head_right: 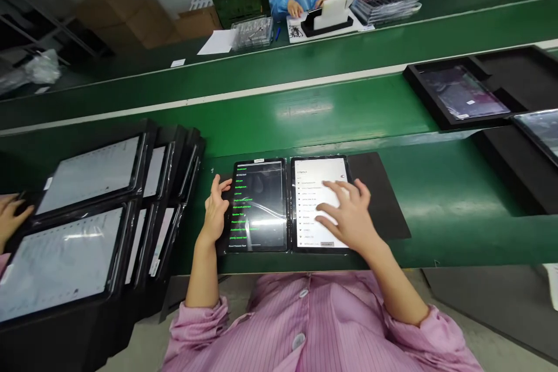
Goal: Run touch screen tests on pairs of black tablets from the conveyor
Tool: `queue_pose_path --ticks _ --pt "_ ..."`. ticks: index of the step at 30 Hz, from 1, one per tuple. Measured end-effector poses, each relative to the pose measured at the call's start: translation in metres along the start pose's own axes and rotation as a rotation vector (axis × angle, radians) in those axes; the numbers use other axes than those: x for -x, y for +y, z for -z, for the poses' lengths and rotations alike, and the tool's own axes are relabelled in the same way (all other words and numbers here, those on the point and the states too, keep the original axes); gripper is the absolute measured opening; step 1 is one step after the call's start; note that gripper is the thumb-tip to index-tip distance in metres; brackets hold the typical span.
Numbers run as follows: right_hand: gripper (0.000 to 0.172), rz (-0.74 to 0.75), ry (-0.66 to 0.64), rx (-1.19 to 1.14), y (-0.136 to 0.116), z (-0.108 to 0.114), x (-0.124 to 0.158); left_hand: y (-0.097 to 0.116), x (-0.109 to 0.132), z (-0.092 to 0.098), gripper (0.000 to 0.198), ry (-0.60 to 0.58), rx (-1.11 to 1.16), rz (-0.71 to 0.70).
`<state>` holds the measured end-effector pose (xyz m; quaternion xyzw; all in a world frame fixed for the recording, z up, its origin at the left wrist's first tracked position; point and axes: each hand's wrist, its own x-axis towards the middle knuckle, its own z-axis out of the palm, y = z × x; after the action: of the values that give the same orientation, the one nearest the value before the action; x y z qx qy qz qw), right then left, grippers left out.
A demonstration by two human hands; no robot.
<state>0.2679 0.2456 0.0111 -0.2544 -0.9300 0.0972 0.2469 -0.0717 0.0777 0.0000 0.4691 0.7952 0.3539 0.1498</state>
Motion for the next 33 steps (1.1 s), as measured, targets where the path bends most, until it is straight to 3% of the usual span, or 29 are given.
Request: queue_pose_path --ticks 4,7,11,20,29,33 --pt "0.044 -0.183 0.113 -0.092 0.036 0.015 0.022 0.002 0.001 0.003 0.104 -0.078 0.011 0.014" --pt "0.046 -0.231 0.155 -0.114 0.044 0.019 0.035 0.004 0.001 0.005 0.109 -0.100 0.002 0.019" --pt "0.044 -0.172 0.110 -0.096 0.030 0.013 0.037 0.005 0.001 0.004 0.110 -0.088 -0.038 0.004" --pt "0.038 0.152 -0.183 0.033 -0.029 -0.003 0.008 0.005 0.000 0.001 0.103 -0.065 -0.029 0.007" --pt "0.039 -0.003 -0.138 0.034 0.000 0.002 0.011 0.006 0.000 0.001 0.106 -0.083 -0.010 0.014" --pt "0.039 0.103 -0.187 0.050 -0.009 0.002 0.009 0.005 0.000 0.001 0.105 -0.073 -0.023 0.010"
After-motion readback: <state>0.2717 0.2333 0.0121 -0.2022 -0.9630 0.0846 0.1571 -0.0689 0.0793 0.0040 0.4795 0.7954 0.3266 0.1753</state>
